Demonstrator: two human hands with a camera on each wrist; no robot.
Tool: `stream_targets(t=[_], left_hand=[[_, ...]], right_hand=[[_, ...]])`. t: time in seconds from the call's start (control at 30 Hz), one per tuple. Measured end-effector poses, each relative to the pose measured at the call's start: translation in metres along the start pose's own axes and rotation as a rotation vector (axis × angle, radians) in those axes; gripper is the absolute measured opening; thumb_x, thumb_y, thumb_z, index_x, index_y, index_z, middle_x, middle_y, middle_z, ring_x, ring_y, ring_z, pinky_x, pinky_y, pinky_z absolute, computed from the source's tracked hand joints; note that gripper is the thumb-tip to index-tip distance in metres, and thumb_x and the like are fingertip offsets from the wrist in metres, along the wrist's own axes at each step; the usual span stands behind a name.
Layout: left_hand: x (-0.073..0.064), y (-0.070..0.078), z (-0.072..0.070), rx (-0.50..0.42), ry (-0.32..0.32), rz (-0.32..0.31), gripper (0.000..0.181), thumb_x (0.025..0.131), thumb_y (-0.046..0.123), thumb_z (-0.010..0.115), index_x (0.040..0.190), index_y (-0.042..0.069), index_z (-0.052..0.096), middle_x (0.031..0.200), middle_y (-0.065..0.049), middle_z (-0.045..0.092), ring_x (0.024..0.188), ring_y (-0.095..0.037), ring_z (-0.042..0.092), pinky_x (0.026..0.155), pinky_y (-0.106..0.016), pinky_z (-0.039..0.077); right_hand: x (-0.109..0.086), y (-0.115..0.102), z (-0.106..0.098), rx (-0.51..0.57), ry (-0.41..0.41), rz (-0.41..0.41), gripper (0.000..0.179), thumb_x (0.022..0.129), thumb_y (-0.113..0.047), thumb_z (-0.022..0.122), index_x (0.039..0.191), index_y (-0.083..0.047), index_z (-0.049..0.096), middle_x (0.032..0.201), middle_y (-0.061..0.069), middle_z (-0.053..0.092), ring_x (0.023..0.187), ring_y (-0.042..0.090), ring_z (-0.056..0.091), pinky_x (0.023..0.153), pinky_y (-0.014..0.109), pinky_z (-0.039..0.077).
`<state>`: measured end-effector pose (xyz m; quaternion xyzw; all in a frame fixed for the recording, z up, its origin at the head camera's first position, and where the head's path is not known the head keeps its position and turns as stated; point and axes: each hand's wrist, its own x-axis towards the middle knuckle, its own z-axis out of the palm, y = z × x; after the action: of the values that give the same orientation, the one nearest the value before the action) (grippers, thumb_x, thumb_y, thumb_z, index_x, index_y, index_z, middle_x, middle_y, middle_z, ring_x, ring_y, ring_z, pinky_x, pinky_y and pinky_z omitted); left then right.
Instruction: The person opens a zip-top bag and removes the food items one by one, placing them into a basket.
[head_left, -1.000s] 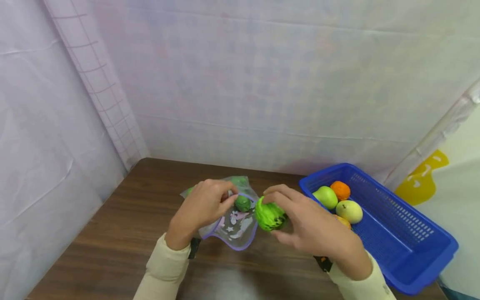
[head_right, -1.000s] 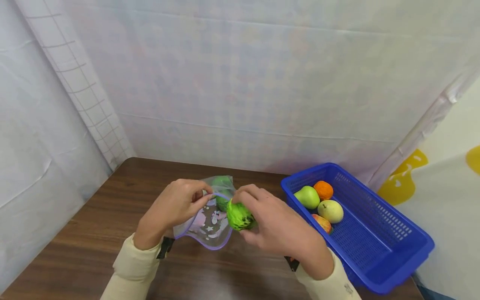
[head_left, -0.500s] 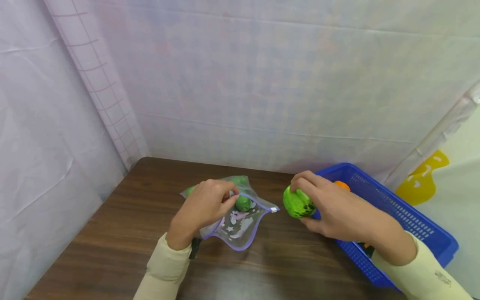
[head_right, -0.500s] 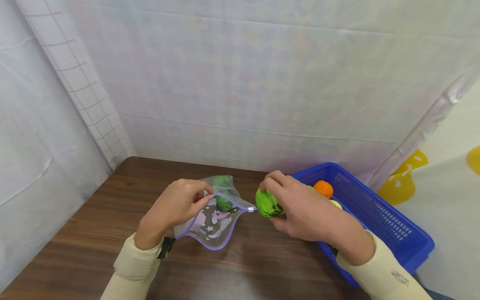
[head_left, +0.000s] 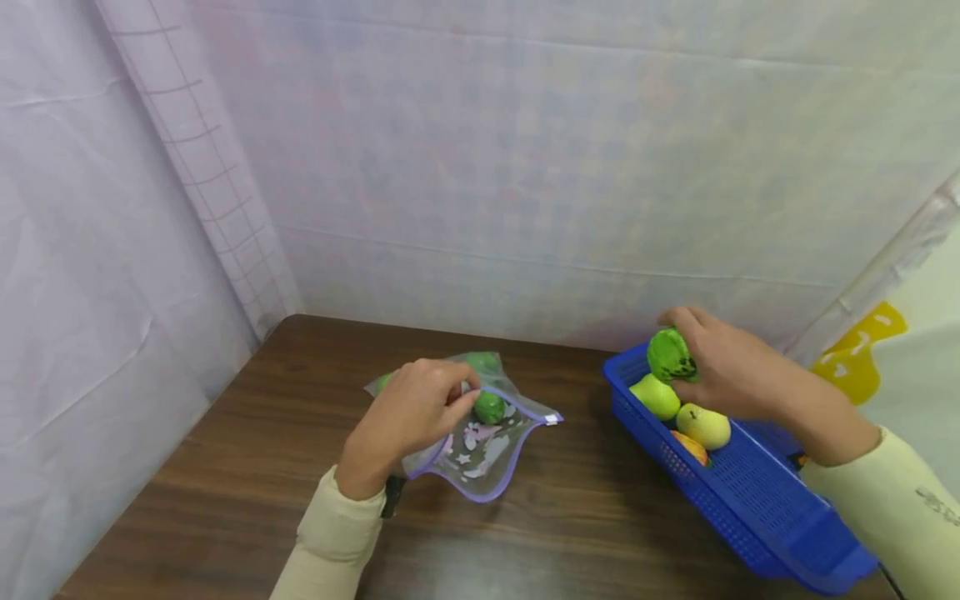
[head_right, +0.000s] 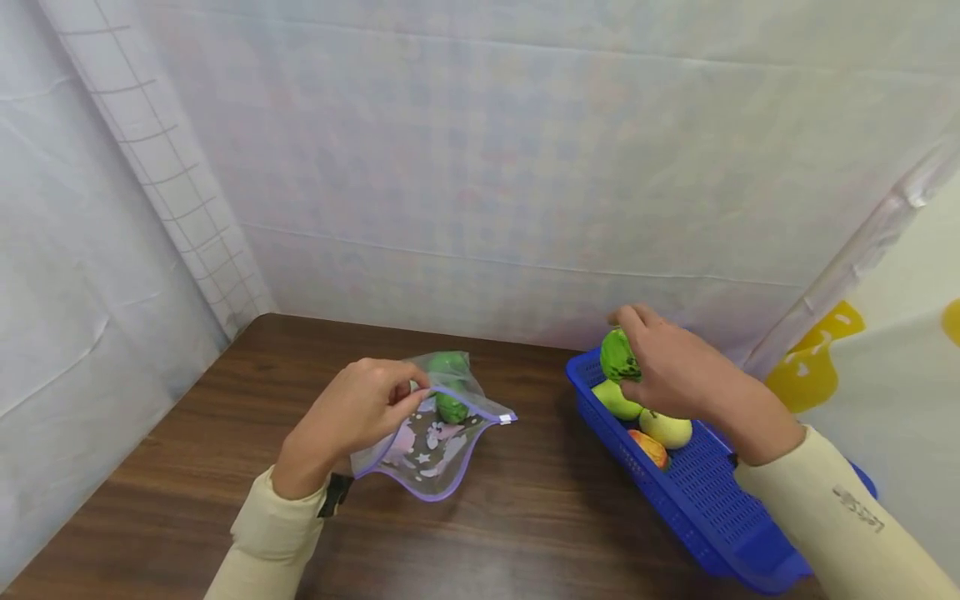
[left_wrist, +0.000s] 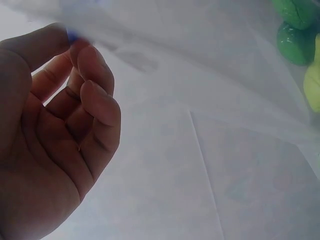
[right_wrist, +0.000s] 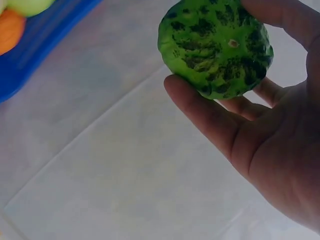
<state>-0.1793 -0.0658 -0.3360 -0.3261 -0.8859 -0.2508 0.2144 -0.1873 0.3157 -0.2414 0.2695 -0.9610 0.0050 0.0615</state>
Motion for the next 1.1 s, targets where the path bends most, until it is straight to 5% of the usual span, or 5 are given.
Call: stream_targets(t=[0.17, 0.4, 0.6, 0.83, 1.1], left_hand=[[0.000, 0.000, 0.001, 0.012, -0.007, 0.001, 0.007, 0.091, 0.016, 0.071, 0.094, 0.013, 0.077, 0.061, 0.010, 0.050, 0.053, 0.000, 0.038, 0.046, -0.017, 0.031], [0.002, 0.000, 0.000, 0.008, 0.003, 0.012, 0.007, 0.092, 0.016, 0.071, 0.094, 0.013, 0.077, 0.058, 0.011, 0.048, 0.050, 0.001, 0.035, 0.045, -0.018, 0.028], [0.004, 0.001, 0.000, 0.005, -0.003, 0.010, 0.008, 0.093, 0.016, 0.070, 0.095, 0.013, 0.077, 0.060, 0.010, 0.049, 0.051, 0.001, 0.036, 0.046, -0.017, 0.028], [0.003, 0.003, -0.001, 0.000, -0.005, 0.002, 0.008, 0.093, 0.014, 0.069, 0.095, 0.013, 0.077, 0.060, 0.011, 0.049, 0.051, 0.000, 0.036, 0.046, -0.017, 0.028], [0.003, 0.004, -0.001, 0.001, -0.002, -0.007, 0.008, 0.092, 0.015, 0.070, 0.095, 0.013, 0.077, 0.060, 0.011, 0.048, 0.051, 0.000, 0.036, 0.046, -0.017, 0.028]], right_hand=[[-0.001, 0.038, 0.006, -0.011, -0.060, 0.090, 0.079, 0.081, -0.019, 0.079, 0.146, -0.001, 0.036, 0.132, 0.028, 0.045, 0.092, 0.031, 0.062, 0.072, 0.047, 0.054], [-0.004, 0.088, 0.027, -0.058, -0.093, 0.127, 0.064, 0.077, -0.020, 0.081, 0.128, 0.008, 0.054, 0.125, 0.033, 0.054, 0.102, 0.043, 0.061, 0.083, 0.058, 0.051], [-0.015, 0.124, 0.052, -0.054, -0.083, 0.142, 0.060, 0.070, -0.018, 0.085, 0.117, 0.010, 0.061, 0.103, 0.026, 0.063, 0.086, 0.036, 0.061, 0.072, 0.051, 0.052], [-0.029, 0.140, 0.077, -0.023, -0.069, 0.133, 0.058, 0.062, -0.013, 0.087, 0.111, 0.009, 0.065, 0.088, 0.014, 0.065, 0.074, 0.026, 0.057, 0.063, 0.039, 0.047], [-0.035, 0.148, 0.095, -0.067, -0.079, 0.135, 0.048, 0.064, -0.001, 0.082, 0.108, 0.008, 0.066, 0.091, 0.019, 0.067, 0.076, 0.030, 0.059, 0.066, 0.046, 0.049]])
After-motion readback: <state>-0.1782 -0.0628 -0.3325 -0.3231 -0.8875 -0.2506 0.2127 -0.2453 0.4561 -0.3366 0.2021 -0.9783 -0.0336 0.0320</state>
